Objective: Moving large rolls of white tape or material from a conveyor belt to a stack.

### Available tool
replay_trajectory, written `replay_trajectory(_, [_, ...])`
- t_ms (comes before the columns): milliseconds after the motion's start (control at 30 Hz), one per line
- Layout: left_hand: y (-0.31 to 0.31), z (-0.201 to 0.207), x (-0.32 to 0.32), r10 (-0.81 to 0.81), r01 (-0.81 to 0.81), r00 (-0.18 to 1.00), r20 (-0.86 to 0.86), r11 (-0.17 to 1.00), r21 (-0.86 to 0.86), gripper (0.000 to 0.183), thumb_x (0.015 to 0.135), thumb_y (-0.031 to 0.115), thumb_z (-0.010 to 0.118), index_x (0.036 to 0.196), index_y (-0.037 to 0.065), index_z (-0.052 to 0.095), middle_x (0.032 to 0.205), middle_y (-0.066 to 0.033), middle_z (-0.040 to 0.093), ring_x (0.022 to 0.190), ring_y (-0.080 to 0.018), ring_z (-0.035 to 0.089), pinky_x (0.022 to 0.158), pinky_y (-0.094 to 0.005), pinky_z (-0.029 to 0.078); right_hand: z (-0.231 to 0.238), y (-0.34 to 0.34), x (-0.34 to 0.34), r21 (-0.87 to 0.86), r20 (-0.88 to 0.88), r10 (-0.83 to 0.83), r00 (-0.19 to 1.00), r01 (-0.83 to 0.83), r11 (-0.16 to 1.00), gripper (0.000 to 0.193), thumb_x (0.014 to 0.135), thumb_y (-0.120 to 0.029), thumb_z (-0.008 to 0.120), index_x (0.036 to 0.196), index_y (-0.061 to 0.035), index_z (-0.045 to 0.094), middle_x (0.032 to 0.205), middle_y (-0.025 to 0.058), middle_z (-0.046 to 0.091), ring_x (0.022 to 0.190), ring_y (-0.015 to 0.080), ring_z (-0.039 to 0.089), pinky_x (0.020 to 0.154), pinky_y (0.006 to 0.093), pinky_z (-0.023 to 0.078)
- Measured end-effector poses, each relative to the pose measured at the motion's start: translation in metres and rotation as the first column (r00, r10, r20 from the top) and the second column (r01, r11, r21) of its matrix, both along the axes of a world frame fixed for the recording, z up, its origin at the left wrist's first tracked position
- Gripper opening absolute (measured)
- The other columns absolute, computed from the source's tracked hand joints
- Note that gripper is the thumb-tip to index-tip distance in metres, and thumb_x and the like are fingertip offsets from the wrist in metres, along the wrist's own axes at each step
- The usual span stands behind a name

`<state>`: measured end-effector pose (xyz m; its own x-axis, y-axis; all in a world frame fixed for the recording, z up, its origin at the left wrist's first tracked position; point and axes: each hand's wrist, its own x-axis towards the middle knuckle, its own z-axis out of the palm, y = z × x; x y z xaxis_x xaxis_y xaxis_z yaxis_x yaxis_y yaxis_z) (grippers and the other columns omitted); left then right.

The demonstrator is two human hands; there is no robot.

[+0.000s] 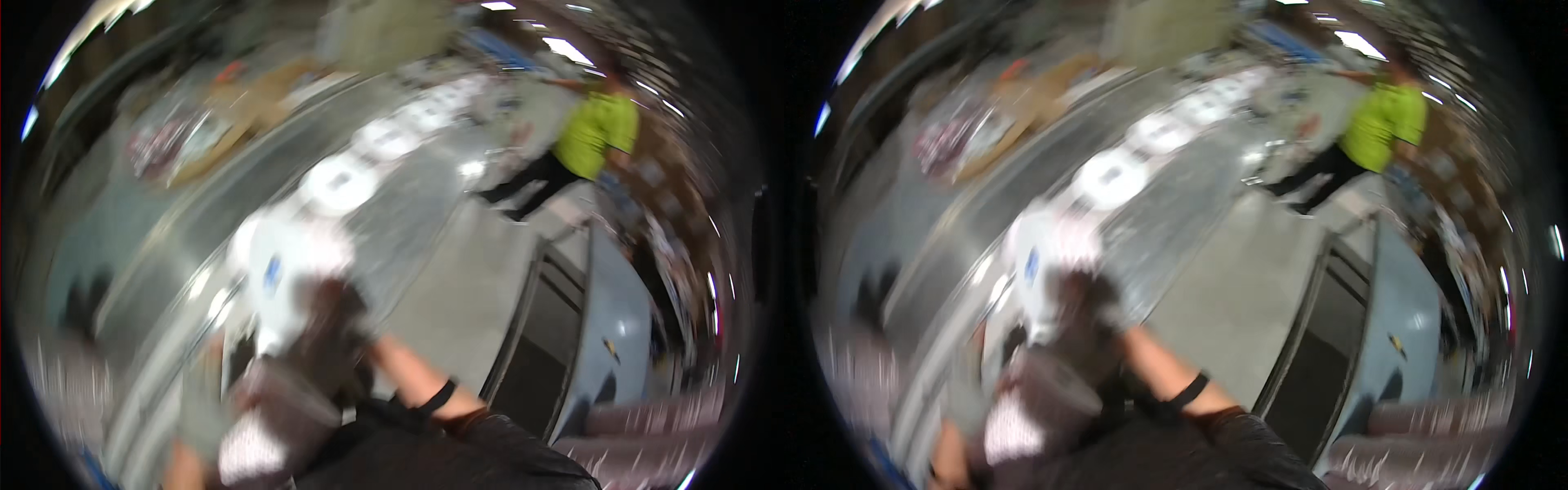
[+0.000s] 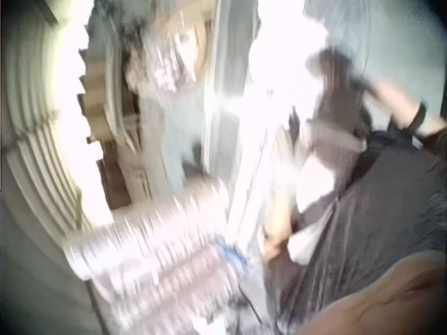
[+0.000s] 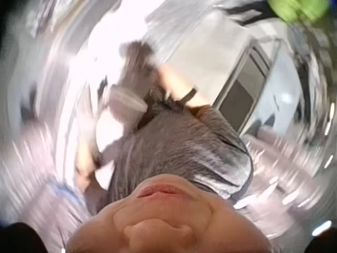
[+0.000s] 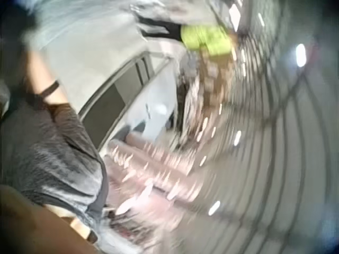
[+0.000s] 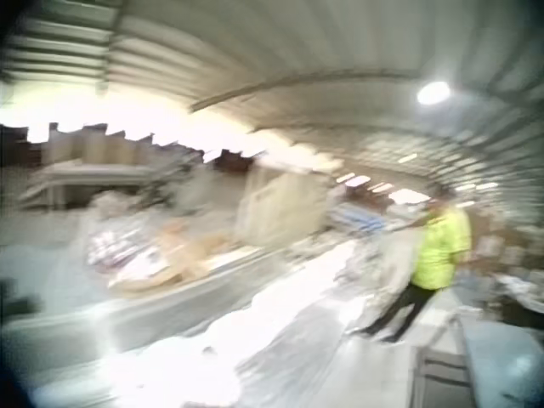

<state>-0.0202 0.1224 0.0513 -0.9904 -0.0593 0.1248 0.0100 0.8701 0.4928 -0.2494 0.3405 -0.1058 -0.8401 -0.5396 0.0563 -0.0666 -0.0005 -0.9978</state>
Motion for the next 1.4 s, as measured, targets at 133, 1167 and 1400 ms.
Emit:
replay_trajectory(133, [0.02, 0.058, -0.096, -0.028, 0.036, 0.984, -0.176, 0.998, 0.042, 0.115, 0.052, 0.03, 0.089, 0.147, 0.004, 0.029, 0.119, -0.0205, 0.052, 0.116, -0.039, 0.048, 0.1, -0.0452, 0.038, 0.176, -0.053, 0.027, -0.776, 0.215, 0.587, 0.78, -0.228, 0.588, 0.065, 0.089, -0.047, 0.064, 0.133, -0.0014, 0.047, 0.123, 0.0141, 0.059, 0.11, 0.0277, 0.06, 0.093, 0.0406, 0.05])
replay_trajectory(1167, [-0.063, -0.016, 0.081, -0.067, 0.076, 0.95, 0.305, 0.997, -0.016, 0.091, 0.075, 0.058, 0.063, 0.142, 0.003, 0.037, 0.14, -0.0264, 0.042, 0.128, -0.0438, 0.04, 0.107, -0.0527, 0.031, 0.079, -0.002, 0.139, 0.315, 0.107, 0.396, 0.912, -0.409, 0.857, 0.07, 0.072, -0.016, 0.073, 0.135, -0.004, 0.044, 0.122, 0.0137, 0.053, 0.119, 0.0251, 0.051, 0.1, 0.0331, 0.041])
replay_trajectory(1400, [-0.001, 0.001, 0.089, 0.109, -0.113, 0.935, 0.337, 0.994, -0.007, 0.109, 0.065, 0.05, 0.079, 0.149, 0.004, 0.026, 0.143, -0.025, 0.037, 0.132, -0.0414, 0.034, 0.11, -0.0506, 0.026, 0.112, 0.018, 0.17, 0.537, 0.067, 0.399, 0.914, -0.37, 0.758, 0.087, 0.071, -0.026, 0.074, 0.144, -0.0017, 0.034, 0.145, 0.0133, 0.041, 0.135, 0.0247, 0.039, 0.111, 0.0329, 0.031])
